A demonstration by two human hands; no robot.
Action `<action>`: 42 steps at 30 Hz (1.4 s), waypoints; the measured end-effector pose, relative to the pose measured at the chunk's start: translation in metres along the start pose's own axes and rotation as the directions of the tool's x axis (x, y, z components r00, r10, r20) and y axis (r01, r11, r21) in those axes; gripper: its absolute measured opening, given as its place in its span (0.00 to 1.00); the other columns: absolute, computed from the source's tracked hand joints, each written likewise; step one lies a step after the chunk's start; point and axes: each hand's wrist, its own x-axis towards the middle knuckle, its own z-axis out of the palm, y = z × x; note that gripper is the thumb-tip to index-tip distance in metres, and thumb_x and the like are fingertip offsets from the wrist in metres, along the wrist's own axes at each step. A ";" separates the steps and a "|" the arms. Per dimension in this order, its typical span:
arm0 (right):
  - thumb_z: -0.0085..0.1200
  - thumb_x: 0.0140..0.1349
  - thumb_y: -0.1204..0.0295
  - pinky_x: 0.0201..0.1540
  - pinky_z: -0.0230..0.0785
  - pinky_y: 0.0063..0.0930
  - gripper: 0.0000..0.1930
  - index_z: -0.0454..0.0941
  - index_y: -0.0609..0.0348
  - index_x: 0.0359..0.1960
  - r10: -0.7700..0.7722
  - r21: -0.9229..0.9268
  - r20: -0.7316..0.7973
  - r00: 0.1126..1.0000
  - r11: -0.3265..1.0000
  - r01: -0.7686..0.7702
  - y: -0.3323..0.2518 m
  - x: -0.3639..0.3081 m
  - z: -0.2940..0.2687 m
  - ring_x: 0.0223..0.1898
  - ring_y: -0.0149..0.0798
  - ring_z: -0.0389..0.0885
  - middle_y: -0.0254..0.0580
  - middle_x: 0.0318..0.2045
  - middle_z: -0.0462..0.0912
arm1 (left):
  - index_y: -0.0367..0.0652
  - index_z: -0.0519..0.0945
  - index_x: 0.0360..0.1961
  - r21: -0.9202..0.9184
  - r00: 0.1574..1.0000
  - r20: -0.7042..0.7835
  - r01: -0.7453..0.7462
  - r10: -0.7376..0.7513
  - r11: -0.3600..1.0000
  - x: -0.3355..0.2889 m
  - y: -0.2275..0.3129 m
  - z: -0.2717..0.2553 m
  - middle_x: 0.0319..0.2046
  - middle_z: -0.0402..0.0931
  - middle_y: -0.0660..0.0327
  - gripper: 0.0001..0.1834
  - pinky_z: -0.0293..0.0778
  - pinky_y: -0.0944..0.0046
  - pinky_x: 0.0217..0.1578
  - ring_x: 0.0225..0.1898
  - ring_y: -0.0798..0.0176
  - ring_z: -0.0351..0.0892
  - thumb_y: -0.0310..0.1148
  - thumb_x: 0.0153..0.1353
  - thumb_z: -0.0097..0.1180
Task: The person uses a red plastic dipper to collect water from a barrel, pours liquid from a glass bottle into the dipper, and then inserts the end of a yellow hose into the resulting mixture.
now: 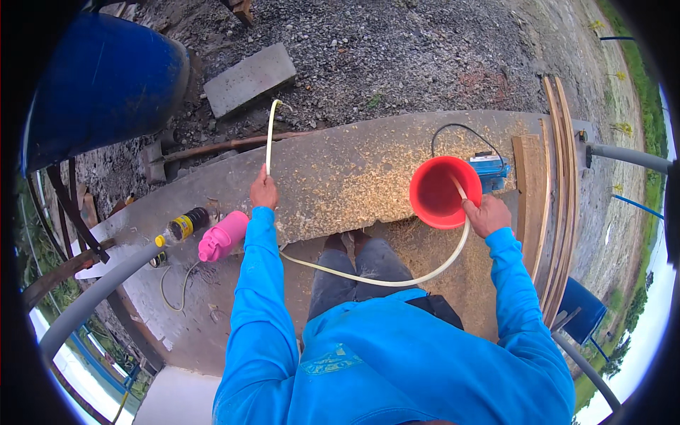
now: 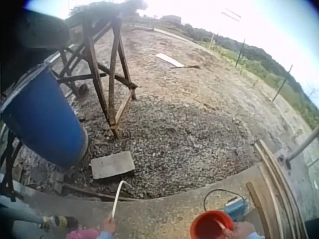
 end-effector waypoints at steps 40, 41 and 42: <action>0.42 0.42 0.52 0.36 0.64 0.40 0.22 0.75 0.61 0.25 0.083 0.134 -0.029 0.996 0.988 -0.079 -0.027 -0.027 -0.017 0.31 0.52 0.72 0.55 0.25 0.74 | 0.43 0.66 0.46 -0.150 0.999 -0.017 -0.053 0.051 0.987 -0.029 0.023 -0.068 0.30 0.72 0.55 0.20 0.64 0.70 0.31 0.29 0.67 0.70 0.27 0.49 0.38; 0.42 0.42 0.52 0.36 0.64 0.40 0.22 0.75 0.61 0.25 0.083 0.137 -0.029 0.996 0.987 -0.079 -0.029 -0.028 -0.019 0.31 0.52 0.72 0.55 0.25 0.74 | 0.43 0.66 0.46 -0.153 0.998 -0.022 -0.065 0.062 0.986 -0.029 0.022 -0.069 0.30 0.72 0.56 0.20 0.64 0.70 0.30 0.28 0.68 0.69 0.28 0.49 0.38; 0.42 0.42 0.52 0.36 0.64 0.40 0.22 0.74 0.61 0.25 0.081 0.137 -0.019 0.997 0.988 -0.078 -0.031 -0.029 -0.021 0.31 0.52 0.72 0.55 0.25 0.74 | 0.43 0.66 0.46 -0.152 0.998 -0.022 -0.067 0.065 0.986 -0.028 0.023 -0.069 0.30 0.72 0.56 0.20 0.64 0.70 0.30 0.28 0.68 0.69 0.28 0.49 0.38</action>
